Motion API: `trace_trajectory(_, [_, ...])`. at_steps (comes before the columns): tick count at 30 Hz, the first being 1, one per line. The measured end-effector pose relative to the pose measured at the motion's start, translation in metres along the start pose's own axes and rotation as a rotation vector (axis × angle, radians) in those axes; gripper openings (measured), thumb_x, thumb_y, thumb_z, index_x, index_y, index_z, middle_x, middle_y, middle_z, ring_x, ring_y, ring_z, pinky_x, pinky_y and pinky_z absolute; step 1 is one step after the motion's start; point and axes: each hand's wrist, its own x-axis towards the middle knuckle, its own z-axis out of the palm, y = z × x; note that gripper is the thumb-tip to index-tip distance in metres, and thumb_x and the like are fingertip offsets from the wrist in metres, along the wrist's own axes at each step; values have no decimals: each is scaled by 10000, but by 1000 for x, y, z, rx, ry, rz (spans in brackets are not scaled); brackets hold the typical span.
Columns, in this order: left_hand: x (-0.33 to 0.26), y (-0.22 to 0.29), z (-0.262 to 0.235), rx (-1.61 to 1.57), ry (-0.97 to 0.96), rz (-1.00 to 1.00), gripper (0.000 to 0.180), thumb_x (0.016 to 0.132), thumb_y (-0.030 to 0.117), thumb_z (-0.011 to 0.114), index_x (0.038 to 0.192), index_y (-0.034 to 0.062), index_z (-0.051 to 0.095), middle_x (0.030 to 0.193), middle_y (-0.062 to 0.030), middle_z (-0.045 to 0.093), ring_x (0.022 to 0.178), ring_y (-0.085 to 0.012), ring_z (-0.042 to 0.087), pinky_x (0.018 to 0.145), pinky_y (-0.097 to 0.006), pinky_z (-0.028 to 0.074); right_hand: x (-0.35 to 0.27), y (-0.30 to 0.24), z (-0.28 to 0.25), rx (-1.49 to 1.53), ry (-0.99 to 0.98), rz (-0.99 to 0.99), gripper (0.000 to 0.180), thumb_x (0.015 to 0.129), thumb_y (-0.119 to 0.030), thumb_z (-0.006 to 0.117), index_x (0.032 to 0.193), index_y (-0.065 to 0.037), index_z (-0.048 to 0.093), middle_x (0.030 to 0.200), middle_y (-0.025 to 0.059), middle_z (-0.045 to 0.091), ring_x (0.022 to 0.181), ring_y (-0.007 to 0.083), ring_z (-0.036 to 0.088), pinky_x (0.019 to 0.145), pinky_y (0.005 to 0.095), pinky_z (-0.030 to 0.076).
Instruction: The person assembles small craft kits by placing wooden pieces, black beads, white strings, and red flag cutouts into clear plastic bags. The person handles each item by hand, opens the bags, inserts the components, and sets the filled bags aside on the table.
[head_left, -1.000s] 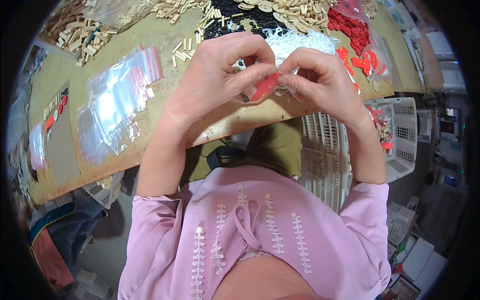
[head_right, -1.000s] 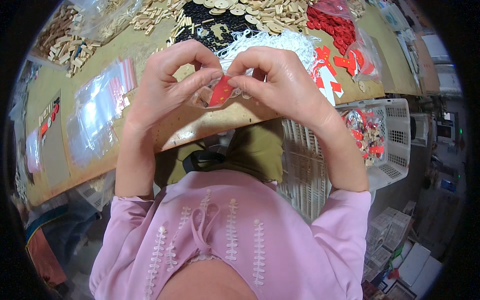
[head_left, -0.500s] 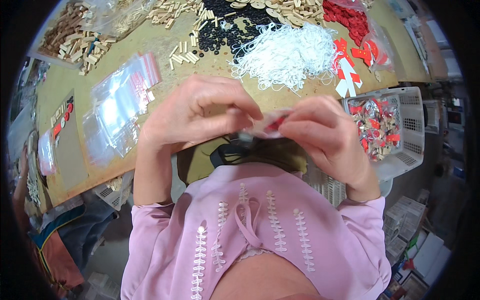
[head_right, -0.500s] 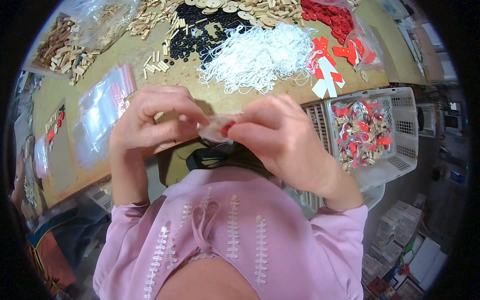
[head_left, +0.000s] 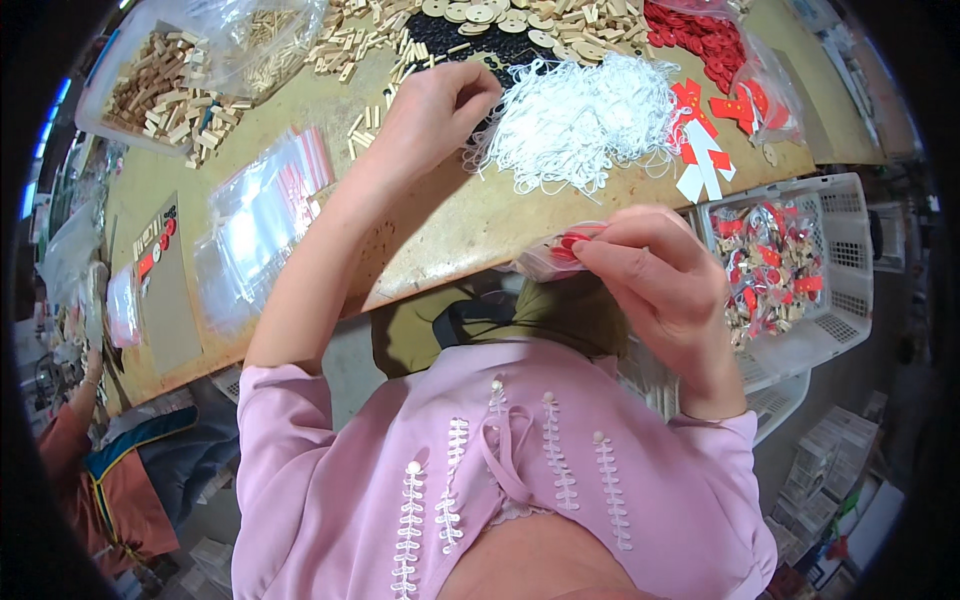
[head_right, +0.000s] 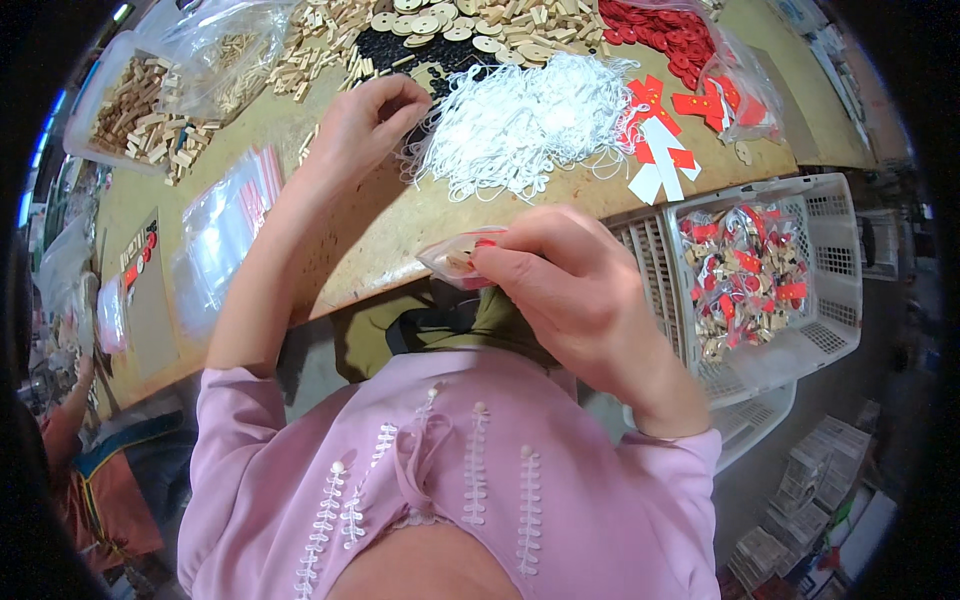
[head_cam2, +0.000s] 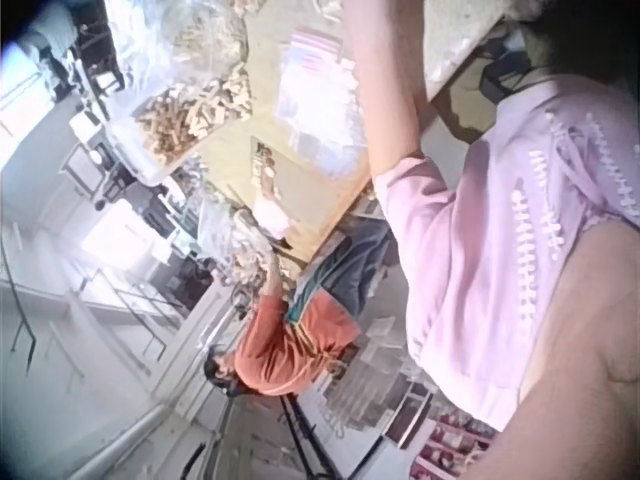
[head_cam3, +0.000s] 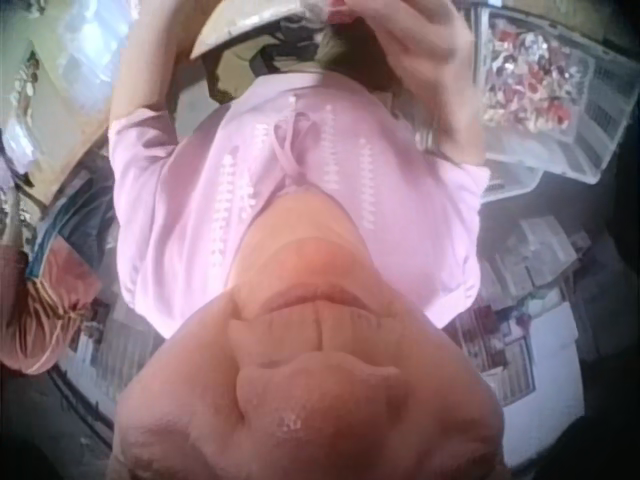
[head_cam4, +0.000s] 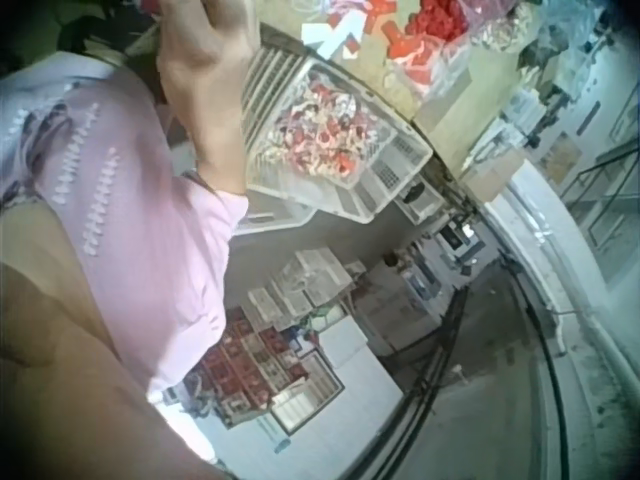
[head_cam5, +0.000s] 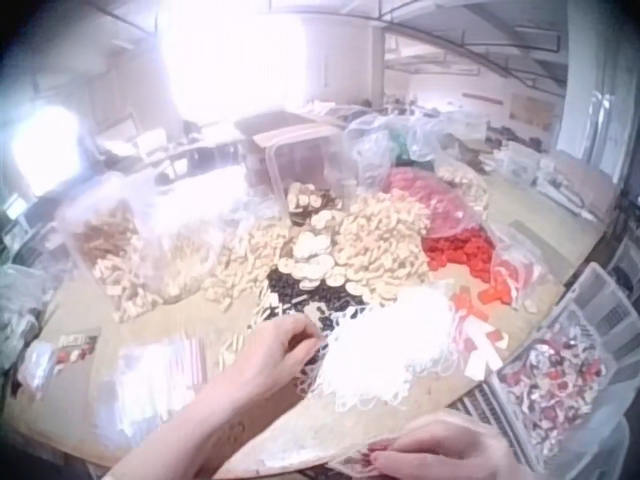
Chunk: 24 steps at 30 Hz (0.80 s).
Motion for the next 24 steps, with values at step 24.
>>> trace_trajectory(24, [24,21,-80,-777,101,-141,194,977,152,734,1147,59,742,1049,-59,756,883,-96,707,743,-218,560,31,23,30,62,12,-74,161,807,53,711,954,-13,707,1037,156,690,966,334,681,827,389,558])
